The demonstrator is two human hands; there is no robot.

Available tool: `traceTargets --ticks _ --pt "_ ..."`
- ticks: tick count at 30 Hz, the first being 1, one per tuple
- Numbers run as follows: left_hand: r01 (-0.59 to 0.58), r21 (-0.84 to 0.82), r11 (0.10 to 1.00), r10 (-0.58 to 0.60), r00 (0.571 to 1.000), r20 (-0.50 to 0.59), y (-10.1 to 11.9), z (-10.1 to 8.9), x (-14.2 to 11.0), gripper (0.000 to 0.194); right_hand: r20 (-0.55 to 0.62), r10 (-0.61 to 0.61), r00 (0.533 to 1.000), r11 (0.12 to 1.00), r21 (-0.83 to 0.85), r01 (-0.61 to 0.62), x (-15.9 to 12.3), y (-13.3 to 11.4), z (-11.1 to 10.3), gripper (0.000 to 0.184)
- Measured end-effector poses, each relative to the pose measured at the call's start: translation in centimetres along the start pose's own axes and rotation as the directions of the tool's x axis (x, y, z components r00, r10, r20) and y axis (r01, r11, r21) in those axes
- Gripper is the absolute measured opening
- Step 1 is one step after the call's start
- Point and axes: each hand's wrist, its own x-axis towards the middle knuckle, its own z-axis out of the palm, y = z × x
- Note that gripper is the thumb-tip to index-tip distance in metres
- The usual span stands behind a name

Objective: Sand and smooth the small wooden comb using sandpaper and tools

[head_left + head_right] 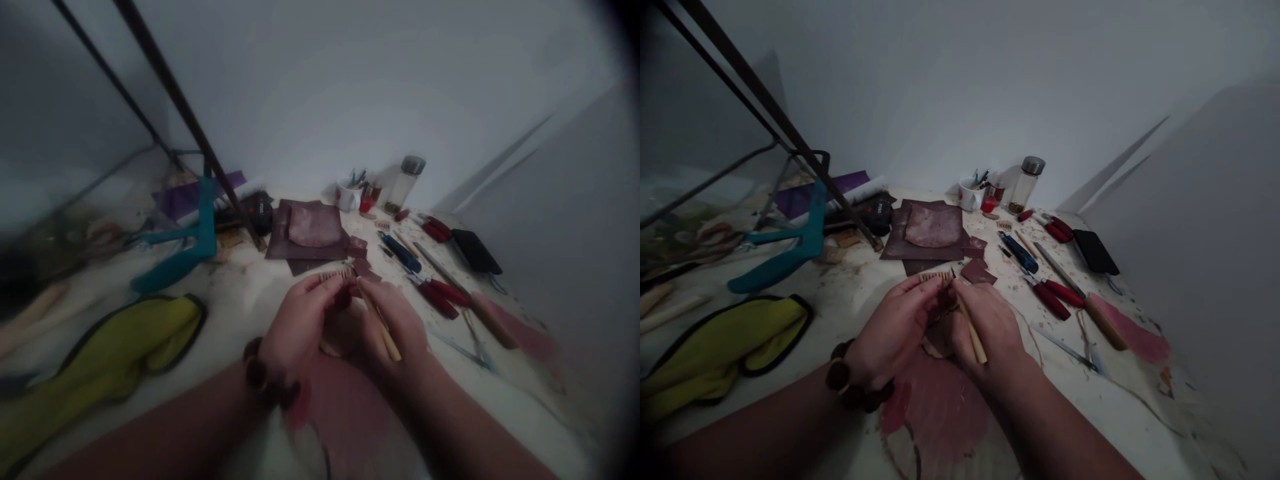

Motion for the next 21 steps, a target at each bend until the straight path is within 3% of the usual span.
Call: traceTargets --ticks 7,21 --pt "0.053 -0.138 0.989 -0.061 0.997 -0.054 1.4 0.8 -0.2 0.024 0.015 -0.06 0.998 0.997 0.044 0.059 0.3 -0.5 0.3 0.067" --pt "0.006 -0.095 0.995 -0.012 0.998 -0.064 0.9 0.4 0.1 0.025 0.015 -0.046 0.999 0.999 0.022 0.045 -0.1 -0.2 0.7 0.067"
